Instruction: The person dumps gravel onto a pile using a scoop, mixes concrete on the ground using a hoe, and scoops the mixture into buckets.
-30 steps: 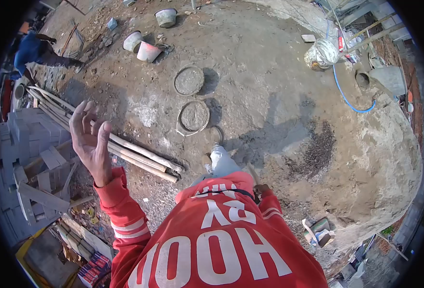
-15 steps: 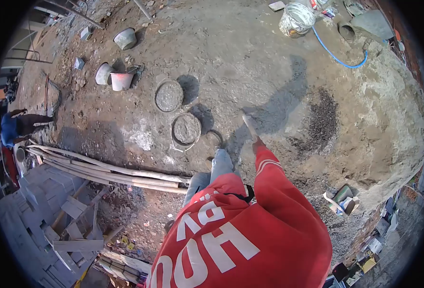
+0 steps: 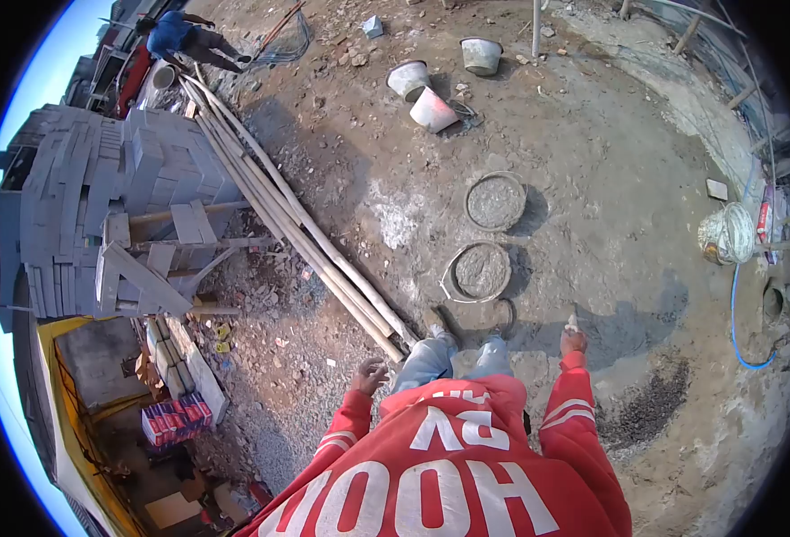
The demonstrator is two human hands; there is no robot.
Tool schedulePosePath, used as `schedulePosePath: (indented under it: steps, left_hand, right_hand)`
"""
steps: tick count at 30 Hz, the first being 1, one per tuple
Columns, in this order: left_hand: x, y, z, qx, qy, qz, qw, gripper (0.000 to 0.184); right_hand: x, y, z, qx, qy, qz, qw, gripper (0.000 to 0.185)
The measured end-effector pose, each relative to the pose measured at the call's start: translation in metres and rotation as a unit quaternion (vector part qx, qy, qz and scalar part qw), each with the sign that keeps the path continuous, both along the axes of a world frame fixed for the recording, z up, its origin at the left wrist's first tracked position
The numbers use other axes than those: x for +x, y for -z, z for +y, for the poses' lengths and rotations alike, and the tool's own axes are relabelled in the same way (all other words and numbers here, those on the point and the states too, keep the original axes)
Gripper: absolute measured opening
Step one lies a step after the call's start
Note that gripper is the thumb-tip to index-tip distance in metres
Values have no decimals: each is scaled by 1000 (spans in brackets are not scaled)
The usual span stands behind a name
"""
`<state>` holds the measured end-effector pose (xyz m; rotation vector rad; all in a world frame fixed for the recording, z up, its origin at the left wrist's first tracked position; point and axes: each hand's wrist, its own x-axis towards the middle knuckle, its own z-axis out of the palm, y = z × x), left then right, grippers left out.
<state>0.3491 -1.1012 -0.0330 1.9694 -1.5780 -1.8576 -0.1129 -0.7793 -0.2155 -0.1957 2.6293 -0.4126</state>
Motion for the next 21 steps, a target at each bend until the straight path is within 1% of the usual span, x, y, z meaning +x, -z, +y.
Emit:
schedulePosePath:
  steps: [1, 2, 3, 4, 5, 6, 7, 8, 9, 10, 11, 13, 15, 17, 18, 20, 21]
  left_hand:
    - [12, 8, 6, 13, -9, -8, 1000, 34]
    - [25, 16, 11, 14, -25, 0, 1000, 34]
    - [42, 27, 13, 13, -38, 9, 999, 34]
    - [71, 50, 15, -59, 66, -5, 996, 34]
    - [102, 70, 16, -132, 170, -23, 976, 34]
    - [122, 76, 15, -50, 77, -3, 996, 34]
    - [132, 84, 3, 32, -17, 21, 999, 35]
    - [135, 80, -15, 24, -19, 28, 999, 35]
    - [139, 67, -23, 31, -57, -31, 997, 29]
    - [151, 76, -27, 42, -96, -88, 991, 25]
    - [165, 90, -41, 107, -193, -11, 975, 24]
    - [165, 92, -78, 94, -235, -54, 966, 25]
    - [163, 85, -121, 106, -212, -54, 970, 27]
    - [156, 99, -167, 107, -248, 125, 955, 25]
    - [145, 100, -187, 110, -242, 125, 956, 25]
    - [108, 98, -226, 62, -201, 51, 976, 25]
    - [93, 97, -243, 63, -195, 49, 978, 25]
  right_hand:
    - [7, 8, -4, -132, 86, -121, 980, 23]
    - [15, 17, -5, -257, 167, -240, 921, 23]
    - [13, 40, 3, -292, 197, -339, 872, 24]
    - [24, 46, -1, -260, 162, -337, 890, 25]
    - [34, 52, -6, -228, 125, -334, 906, 26]
    - [62, 38, -30, -129, 27, -220, 967, 27]
    - [78, 18, -54, -82, 70, -294, 950, 31]
    - [94, -1, -78, -28, 108, -363, 925, 35]
    - [118, -43, -114, 8, 150, -379, 913, 32]
    - [144, -109, -162, 45, 191, -394, 898, 29]
    - [164, -114, -180, 58, 179, -405, 895, 29]
    - [185, -106, -195, 38, 118, -423, 898, 30]
    - [189, -93, -208, 12, 65, -438, 896, 32]
    - [184, -83, -237, -14, 20, -441, 897, 33]
    - [180, -79, -256, -29, -1, -440, 897, 34]
    - [171, -67, -296, -62, -46, -429, 900, 35]
    - [165, -59, -316, -77, -70, -421, 901, 36]
